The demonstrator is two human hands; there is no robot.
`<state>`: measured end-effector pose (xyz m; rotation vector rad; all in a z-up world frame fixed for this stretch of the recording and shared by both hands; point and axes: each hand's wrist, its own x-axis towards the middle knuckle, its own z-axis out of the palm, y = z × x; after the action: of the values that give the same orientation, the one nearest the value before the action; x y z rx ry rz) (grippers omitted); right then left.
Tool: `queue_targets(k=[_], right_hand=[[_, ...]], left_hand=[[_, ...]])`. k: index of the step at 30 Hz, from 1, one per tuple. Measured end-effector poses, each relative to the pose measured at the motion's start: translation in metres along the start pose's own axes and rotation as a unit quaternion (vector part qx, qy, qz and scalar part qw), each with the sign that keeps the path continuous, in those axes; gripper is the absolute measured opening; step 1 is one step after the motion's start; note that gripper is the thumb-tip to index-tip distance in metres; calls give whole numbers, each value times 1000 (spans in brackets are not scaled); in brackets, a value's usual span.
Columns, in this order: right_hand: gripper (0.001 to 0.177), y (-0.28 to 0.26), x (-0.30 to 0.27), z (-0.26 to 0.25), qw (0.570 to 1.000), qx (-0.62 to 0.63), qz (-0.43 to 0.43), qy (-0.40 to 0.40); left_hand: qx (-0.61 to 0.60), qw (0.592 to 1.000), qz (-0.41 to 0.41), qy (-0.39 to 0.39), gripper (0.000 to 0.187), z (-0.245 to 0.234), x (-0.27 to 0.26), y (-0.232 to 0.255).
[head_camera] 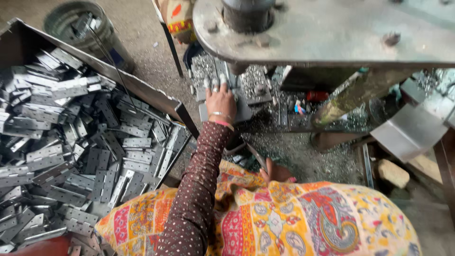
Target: The person sits on the floor and repeatedly places metal hinge pieces into a press machine, activates the press, and removes the processed pieces. The person handles the metal pieces one at a time and uses a metal rod to assist with removal.
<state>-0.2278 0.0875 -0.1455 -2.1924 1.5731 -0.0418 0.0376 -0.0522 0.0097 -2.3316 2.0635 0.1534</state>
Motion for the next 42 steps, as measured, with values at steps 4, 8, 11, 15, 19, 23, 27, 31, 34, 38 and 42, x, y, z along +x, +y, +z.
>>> queue_targets(k=[4, 8, 11, 15, 19, 23, 27, 31, 34, 38, 42], right_hand=[[50, -10, 16, -52, 995, -22, 27, -92], [47, -43, 1, -108, 989, 61, -23, 133], [41, -62, -2, -136, 960, 127, -105, 226], [41, -68, -11, -141, 951, 138, -117, 249], [40, -64, -6, -143, 937, 142, -160, 277], [40, -57, -7, -136, 954, 151, -121, 229], [40, -54, -6, -130, 957, 102, -134, 238], [39, -52, -2, -127, 962, 100, -125, 222], [36, -50, -5, -121, 967, 103, -108, 207], [35, -50, 0, -119, 975, 74, -104, 182], [39, -43, 4, -111, 983, 47, -97, 150]], left_hand=[[3, 997, 9, 73, 31, -20, 0, 0], [86, 994, 59, 25, 29, -22, -57, 19], [62, 981, 33, 182, 30, -8, -110, 38], [-77, 936, 79, 334, 16, 15, -133, 38], [-218, 919, 119, 307, 7, 5, -120, 30], [-186, 843, 96, 496, 20, -12, -109, 27], [30, 936, 38, 349, 35, -14, -85, 21], [-154, 960, 5, 232, 47, -1, -80, 8], [-8, 951, -70, 299, 56, 9, -88, 0], [12, 969, 6, 245, 39, 13, -102, 17], [0, 984, 9, 181, 30, 18, -93, 33]])
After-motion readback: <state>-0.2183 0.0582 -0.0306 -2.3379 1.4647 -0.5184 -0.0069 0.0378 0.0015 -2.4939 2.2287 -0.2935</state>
